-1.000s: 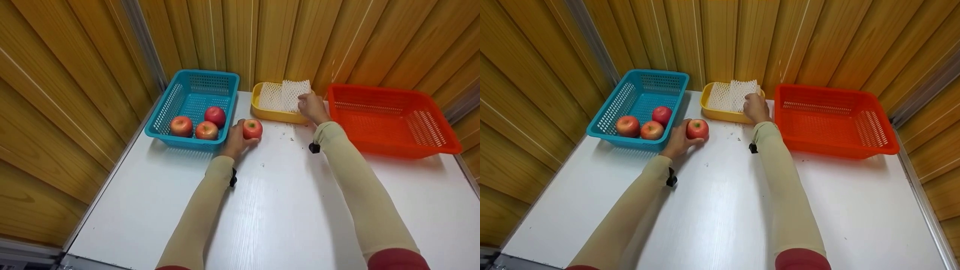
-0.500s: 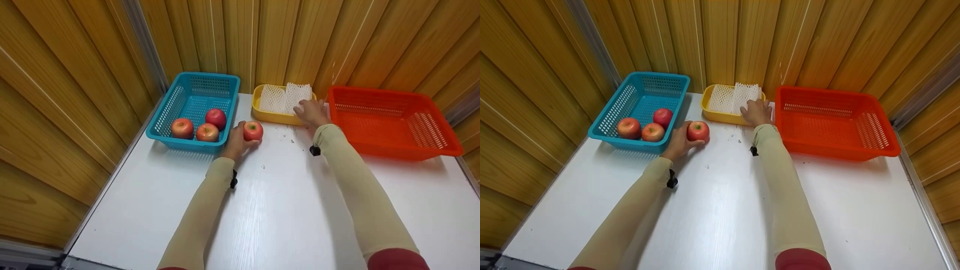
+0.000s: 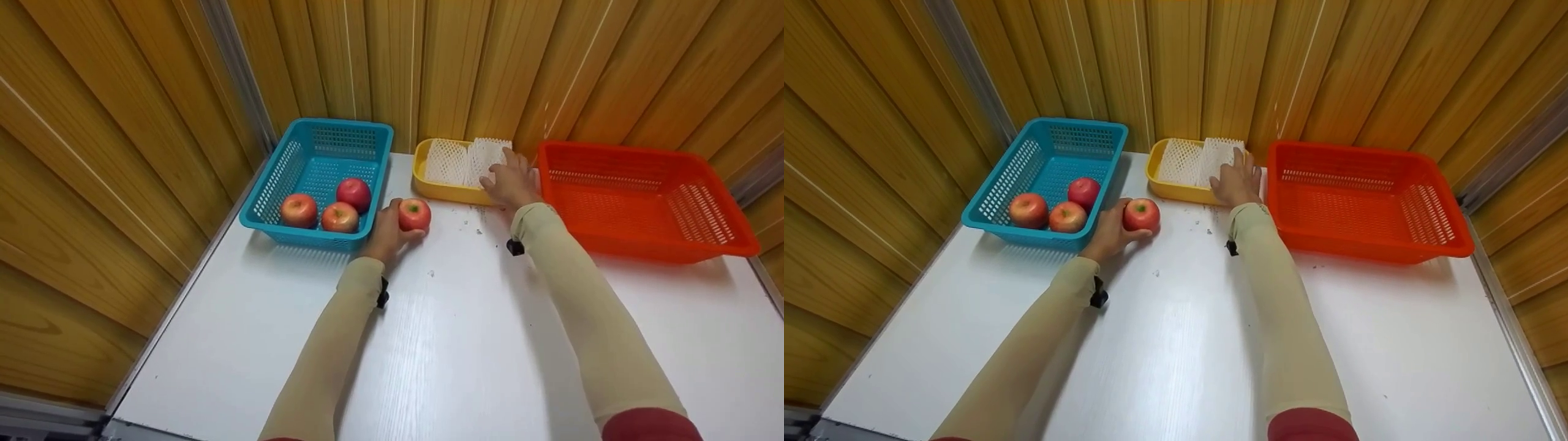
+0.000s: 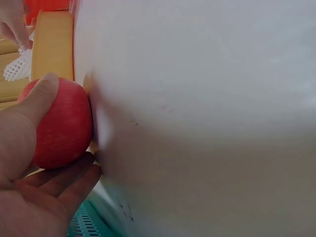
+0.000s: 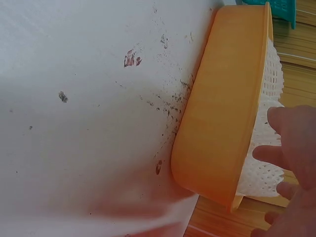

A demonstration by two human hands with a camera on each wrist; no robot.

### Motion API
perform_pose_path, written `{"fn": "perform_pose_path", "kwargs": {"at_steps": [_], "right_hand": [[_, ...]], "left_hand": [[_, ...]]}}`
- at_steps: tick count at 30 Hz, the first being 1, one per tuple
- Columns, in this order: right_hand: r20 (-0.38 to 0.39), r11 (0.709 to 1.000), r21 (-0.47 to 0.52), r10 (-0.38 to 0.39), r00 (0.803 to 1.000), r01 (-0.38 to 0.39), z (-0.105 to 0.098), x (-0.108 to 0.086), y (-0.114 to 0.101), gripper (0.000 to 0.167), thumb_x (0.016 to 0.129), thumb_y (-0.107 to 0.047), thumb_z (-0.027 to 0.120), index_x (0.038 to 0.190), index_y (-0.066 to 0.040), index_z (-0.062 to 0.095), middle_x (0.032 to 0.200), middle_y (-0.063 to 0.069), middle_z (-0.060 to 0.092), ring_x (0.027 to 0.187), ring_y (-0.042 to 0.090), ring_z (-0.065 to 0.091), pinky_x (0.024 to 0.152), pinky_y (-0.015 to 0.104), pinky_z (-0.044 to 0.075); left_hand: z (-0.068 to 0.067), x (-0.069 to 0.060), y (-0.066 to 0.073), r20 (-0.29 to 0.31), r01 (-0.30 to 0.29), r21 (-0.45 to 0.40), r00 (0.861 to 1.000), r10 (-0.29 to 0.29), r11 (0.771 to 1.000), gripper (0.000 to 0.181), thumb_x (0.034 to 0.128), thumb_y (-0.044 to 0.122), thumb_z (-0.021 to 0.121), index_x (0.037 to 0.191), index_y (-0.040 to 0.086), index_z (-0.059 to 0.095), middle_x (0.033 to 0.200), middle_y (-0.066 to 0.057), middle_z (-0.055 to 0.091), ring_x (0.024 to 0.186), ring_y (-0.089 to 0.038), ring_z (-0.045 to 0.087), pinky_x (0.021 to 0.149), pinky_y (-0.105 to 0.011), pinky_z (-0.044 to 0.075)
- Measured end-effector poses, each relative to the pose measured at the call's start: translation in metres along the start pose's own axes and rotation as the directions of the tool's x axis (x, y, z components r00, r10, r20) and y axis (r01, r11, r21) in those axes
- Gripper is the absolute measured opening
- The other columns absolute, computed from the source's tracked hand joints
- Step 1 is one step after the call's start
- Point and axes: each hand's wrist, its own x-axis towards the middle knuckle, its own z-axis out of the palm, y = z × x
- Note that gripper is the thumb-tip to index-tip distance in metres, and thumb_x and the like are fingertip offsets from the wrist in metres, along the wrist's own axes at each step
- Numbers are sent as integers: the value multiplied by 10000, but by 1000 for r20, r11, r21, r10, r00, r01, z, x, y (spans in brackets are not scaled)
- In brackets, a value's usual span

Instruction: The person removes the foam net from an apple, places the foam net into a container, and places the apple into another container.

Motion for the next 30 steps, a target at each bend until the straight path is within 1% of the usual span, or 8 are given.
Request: {"fn": "perform_pose_path", "kwargs": {"at_steps": [4, 7, 9, 12, 14, 17, 23, 30], "right_hand": [[-47, 997, 59, -37, 998, 40, 1, 4, -2, 475, 1027, -236, 587, 1443, -15, 526, 1690, 162, 187, 1523, 424, 224, 1218, 597, 205], [-38, 994, 92, -56, 998, 60, 3, 7, -3, 585, 1031, -258, 601, 1542, -65, 392, 1671, 173, 245, 1508, 418, 270, 1206, 590, 241], [-3, 993, 87, -75, 997, 75, 4, 9, -4, 699, 1035, -350, 601, 1619, -155, 271, 1680, 180, 222, 1523, 420, 237, 1203, 617, 220], [86, 995, 57, -81, 993, 76, 3, 10, -6, 830, 1018, -538, 555, 1663, -311, 85, 1711, 174, 97, 1547, 444, 128, 1184, 686, 165], [148, 997, 44, -63, 987, 57, 2, 9, -7, 854, 995, -641, 506, 1650, -396, 15, 1716, 168, 5, 1546, 472, 61, 1161, 730, 128], [223, 1000, 24, -21, 975, 16, 1, 8, -10, 860, 962, -745, 425, 1631, -447, -25, 1713, 161, -75, 1535, 503, 4, 1132, 771, 95], [352, 1000, -4, 22, 936, -22, 0, 11, -12, 884, 913, -849, 290, 1631, -445, -32, 1701, 206, -78, 1532, 510, -13, 1113, 802, 63], [434, 999, -21, 49, 900, -44, -1, 15, -11, 924, 896, -873, 258, 1644, -399, -5, 1704, 209, 17, 1543, 481, 14, 1116, 799, 67]], "left_hand": [[0, -1, 0, -6, -7, 10, 1000, 7, 1000, 851, 840, 413, 842, 1518, 122, 418, 1465, -79, 577, 1323, -219, 540, 1129, -383, 438], [0, -1, -1, -14, -24, 24, 1000, 25, 999, 840, 847, 418, 834, 1513, 117, 420, 1462, -85, 581, 1318, -221, 546, 1128, -376, 439], [0, -1, -1, -19, -38, 20, 999, 38, 999, 836, 851, 411, 832, 1513, 108, 420, 1461, -92, 581, 1315, -222, 548, 1130, -371, 436], [1, 0, -1, -19, -31, 5, 999, 31, 1000, 843, 849, 405, 837, 1517, 108, 417, 1459, -88, 581, 1309, -212, 545, 1136, -368, 428], [2, 0, -1, -16, -28, -4, 999, 28, 1000, 846, 848, 395, 842, 1518, 106, 414, 1457, -89, 580, 1306, -214, 544, 1136, -367, 427], [3, 0, -1, -9, -17, -12, 1000, 17, 1000, 851, 848, 388, 844, 1522, 105, 408, 1465, -93, 572, 1312, -221, 538, 1141, -374, 423], [3, 0, 1, -9, 0, -9, 1000, 0, 1000, 845, 848, 389, 846, 1521, 119, 412, 1469, -89, 568, 1318, -225, 533, 1139, -385, 428], [2, -1, 1, -6, 21, -17, 1000, -21, 1000, 874, 848, 400, 842, 1548, 140, 387, 1499, -82, 544, 1347, -224, 513, 1149, -398, 416]]}}
